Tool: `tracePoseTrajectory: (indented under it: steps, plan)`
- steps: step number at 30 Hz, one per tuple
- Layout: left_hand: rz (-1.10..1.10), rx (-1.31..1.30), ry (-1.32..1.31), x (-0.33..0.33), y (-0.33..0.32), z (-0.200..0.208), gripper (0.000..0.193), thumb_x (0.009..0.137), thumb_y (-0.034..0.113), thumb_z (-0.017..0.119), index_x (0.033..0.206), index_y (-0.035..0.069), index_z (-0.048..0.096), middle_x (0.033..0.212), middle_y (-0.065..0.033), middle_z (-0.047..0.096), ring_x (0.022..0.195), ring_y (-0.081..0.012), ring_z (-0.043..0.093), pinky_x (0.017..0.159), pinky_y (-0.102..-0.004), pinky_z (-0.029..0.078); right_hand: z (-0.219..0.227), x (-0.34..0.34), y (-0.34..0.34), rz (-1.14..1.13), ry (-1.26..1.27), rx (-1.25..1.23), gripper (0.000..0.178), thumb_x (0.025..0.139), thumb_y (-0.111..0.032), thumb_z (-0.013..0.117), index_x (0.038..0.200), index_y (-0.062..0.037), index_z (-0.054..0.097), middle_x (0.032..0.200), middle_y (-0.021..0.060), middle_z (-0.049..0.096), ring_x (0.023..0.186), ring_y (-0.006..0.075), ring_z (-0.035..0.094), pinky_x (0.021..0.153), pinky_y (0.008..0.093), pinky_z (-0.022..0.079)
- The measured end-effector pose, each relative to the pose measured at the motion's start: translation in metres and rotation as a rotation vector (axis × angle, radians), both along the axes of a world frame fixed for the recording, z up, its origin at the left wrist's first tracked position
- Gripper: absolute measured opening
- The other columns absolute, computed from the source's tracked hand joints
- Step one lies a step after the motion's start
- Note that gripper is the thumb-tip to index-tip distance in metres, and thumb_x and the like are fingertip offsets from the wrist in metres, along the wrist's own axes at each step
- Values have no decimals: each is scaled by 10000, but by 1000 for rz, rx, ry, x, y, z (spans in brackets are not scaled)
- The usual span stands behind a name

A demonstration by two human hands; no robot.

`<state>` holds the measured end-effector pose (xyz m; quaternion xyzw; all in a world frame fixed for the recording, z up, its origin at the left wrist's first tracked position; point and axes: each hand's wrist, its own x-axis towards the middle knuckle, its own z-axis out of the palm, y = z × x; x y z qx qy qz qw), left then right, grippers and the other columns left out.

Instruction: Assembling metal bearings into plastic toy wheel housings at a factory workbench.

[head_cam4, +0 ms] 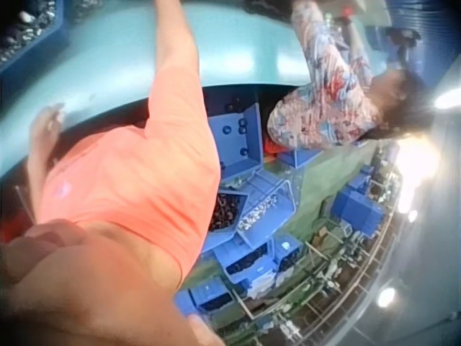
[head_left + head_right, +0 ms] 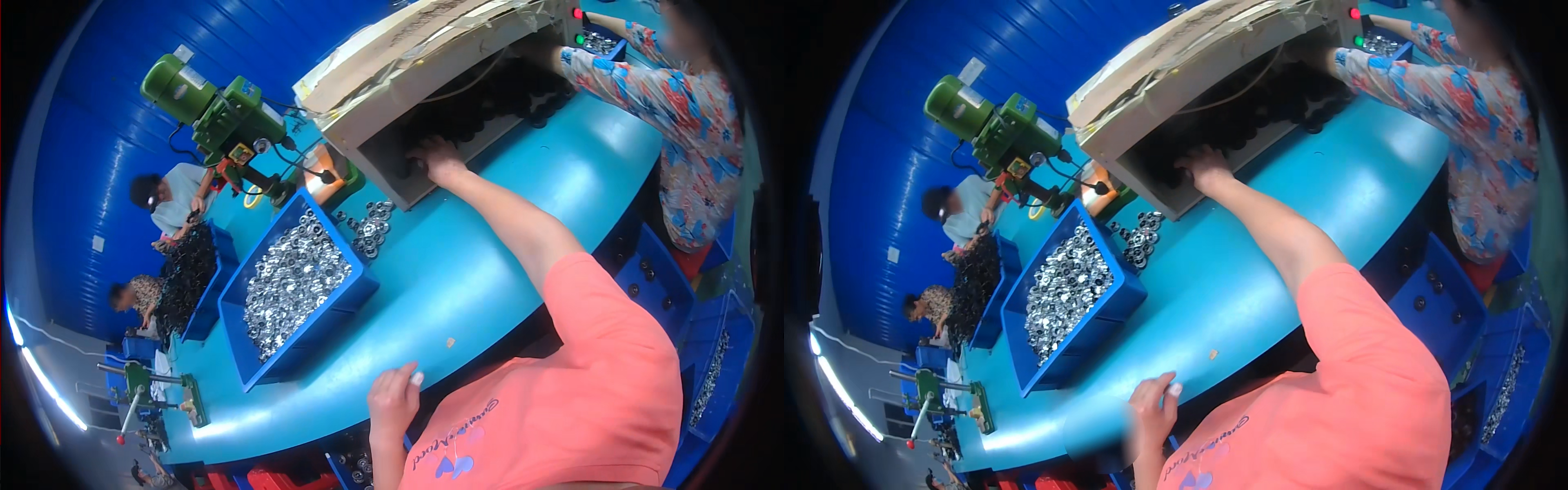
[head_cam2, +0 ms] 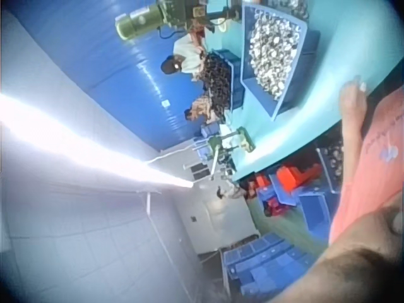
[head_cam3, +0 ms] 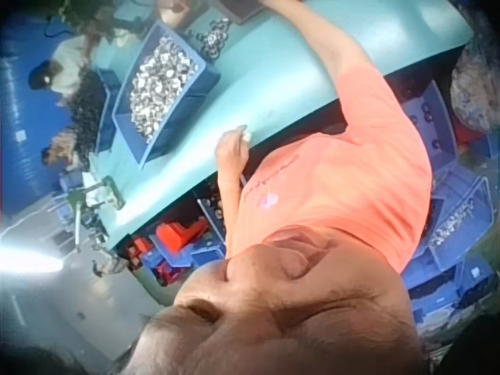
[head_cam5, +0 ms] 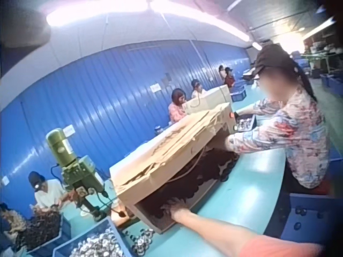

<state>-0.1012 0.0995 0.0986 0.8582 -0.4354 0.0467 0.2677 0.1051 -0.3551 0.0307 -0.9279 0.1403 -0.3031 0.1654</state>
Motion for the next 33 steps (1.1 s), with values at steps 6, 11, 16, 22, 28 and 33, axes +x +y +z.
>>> tracePoseTrajectory:
  steps: [6,11,16,22,28,33]
  plan:
    - [-155,-331,299,39,-83,-24,151,915,34,704,1061,15,737,858,-94,721,769,-199,685,695,-339,542,11,-70,15,343,-194,987,193,914,10,613,996,-88,758,895,37,730,808,138,701,731,317,575]
    - [-13,-717,974,76,-131,-58,473,989,41,637,1443,31,504,1041,-102,682,851,-159,661,720,-293,572,22,-134,67,622,96,1310,324,942,1,645,1260,-56,617,999,56,673,815,127,665,756,281,575]
    - [-36,-867,1042,85,-139,-67,554,1003,73,653,1510,40,432,1102,-85,670,924,-155,680,695,-273,584,31,-160,122,789,317,1398,509,937,-53,679,1415,-42,506,1069,84,680,893,139,669,769,284,580]
    - [14,-839,1019,90,-119,-68,510,1007,103,666,1474,49,468,1164,-54,662,957,-128,684,659,-242,563,32,-154,142,806,425,1467,453,966,-97,668,1394,-21,540,1122,86,693,893,139,673,775,274,580]
    - [23,-876,886,90,-115,-70,486,1006,94,659,1448,46,462,1158,-49,650,932,-91,631,659,-224,531,32,-130,132,692,412,1026,347,975,-118,639,1321,-93,643,1241,74,668,945,169,665,839,318,573]
    - [-28,-959,898,88,-115,-68,518,985,81,690,1444,38,453,1202,-74,635,991,-117,627,658,-247,545,9,-120,138,742,231,292,511,826,-102,764,1324,-157,661,1424,80,573,1190,304,560,1042,417,495]
